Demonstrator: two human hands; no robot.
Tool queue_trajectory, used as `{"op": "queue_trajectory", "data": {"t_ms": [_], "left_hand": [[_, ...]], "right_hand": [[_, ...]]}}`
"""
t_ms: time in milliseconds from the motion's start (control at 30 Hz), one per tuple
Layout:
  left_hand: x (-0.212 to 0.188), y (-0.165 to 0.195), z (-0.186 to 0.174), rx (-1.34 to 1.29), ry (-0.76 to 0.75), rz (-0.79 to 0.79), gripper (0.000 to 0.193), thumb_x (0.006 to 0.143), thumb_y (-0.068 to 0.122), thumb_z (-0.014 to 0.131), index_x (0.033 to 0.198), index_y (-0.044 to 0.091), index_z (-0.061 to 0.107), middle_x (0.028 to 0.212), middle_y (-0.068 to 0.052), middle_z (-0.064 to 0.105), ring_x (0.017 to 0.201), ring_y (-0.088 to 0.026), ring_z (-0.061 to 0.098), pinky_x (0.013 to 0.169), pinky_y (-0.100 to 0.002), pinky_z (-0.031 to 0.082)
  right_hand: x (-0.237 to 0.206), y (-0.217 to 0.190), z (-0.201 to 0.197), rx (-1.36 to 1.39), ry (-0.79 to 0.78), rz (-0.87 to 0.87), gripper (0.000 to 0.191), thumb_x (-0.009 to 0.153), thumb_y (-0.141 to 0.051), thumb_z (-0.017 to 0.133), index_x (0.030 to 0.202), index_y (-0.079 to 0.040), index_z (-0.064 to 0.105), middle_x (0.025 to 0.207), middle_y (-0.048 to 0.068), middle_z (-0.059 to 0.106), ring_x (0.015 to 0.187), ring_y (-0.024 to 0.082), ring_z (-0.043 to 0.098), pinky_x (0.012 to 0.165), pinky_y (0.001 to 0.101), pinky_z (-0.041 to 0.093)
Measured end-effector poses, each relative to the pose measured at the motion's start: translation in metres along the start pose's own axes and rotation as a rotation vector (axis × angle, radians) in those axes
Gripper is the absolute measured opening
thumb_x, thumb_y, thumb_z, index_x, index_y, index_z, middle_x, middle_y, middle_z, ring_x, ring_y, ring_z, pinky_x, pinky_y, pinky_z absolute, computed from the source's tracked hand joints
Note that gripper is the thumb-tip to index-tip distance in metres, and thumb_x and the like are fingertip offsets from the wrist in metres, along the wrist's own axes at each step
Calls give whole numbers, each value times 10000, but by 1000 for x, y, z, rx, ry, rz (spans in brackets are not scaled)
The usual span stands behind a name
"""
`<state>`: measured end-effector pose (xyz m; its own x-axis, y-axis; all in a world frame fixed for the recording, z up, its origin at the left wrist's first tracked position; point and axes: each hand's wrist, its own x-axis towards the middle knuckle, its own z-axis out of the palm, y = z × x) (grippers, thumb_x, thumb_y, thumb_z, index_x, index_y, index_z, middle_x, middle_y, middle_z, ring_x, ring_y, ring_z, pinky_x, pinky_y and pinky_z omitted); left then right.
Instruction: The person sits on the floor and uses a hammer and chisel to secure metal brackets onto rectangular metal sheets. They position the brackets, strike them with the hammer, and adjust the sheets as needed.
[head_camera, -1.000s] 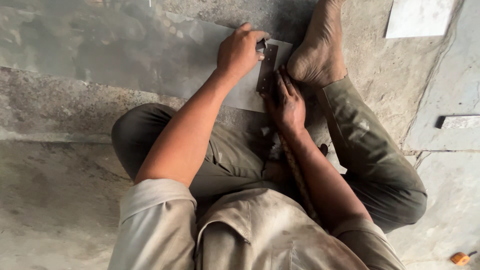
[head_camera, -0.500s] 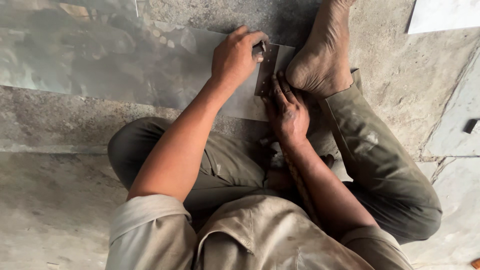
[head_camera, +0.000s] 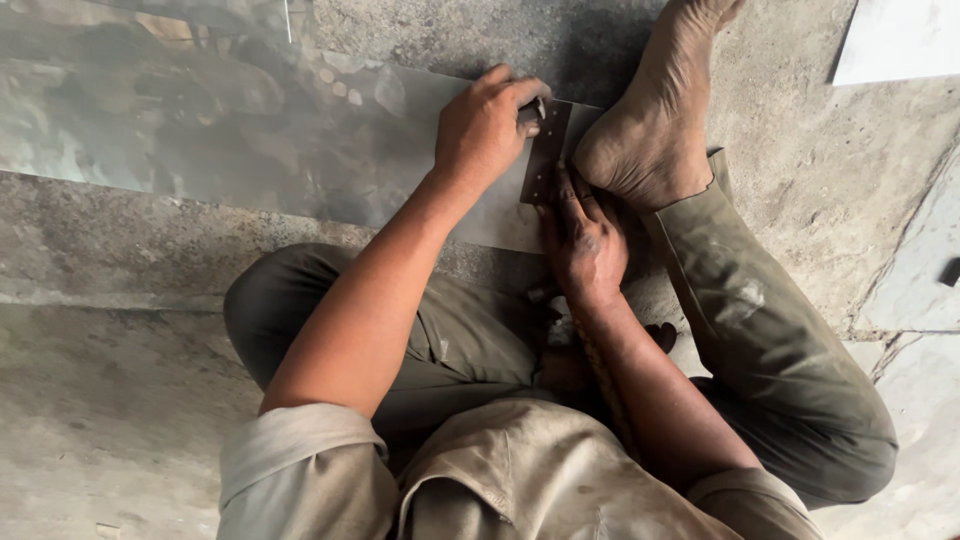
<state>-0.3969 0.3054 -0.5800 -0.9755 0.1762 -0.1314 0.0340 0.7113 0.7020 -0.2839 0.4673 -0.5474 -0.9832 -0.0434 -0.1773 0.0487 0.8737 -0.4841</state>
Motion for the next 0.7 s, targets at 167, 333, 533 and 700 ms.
{"op": "queue_trajectory", "data": {"t_ms": [167,333,533,700], "left_hand": [[0,-4,2,5,9,16,340,765,160,858,1087,201,756,971,-22,680,891,-248,716,720,-402,581],[0,-7,6,-9,21,22,328,774,128,843,1086,185,757,967,-29,679,843,-248,722,690,-393,588],[1,-6,6,17,22,15,321,797,91,805,1098,193,758,970,-26,684,840,-250,731,682,-395,590],[3,-4,5,22,1,-5,320,796,74,773,1094,189,755,981,-39,683,837,-271,728,680,-417,585]], "right_hand": [[0,3,5,-67,64,-95,514,987,-281,732,1468,-148,610,1317,180,694,1153,380,695,956,446,574],[0,7,11,-36,25,-50,521,978,-270,729,1467,-133,611,1292,200,697,1133,387,689,919,451,576],[1,8,17,-71,64,-79,521,964,-260,737,1453,-130,613,1302,192,696,1140,390,691,921,442,577],[0,4,15,-68,145,-108,456,956,-231,746,1393,-121,676,1301,169,711,1117,345,707,919,405,583]]}}
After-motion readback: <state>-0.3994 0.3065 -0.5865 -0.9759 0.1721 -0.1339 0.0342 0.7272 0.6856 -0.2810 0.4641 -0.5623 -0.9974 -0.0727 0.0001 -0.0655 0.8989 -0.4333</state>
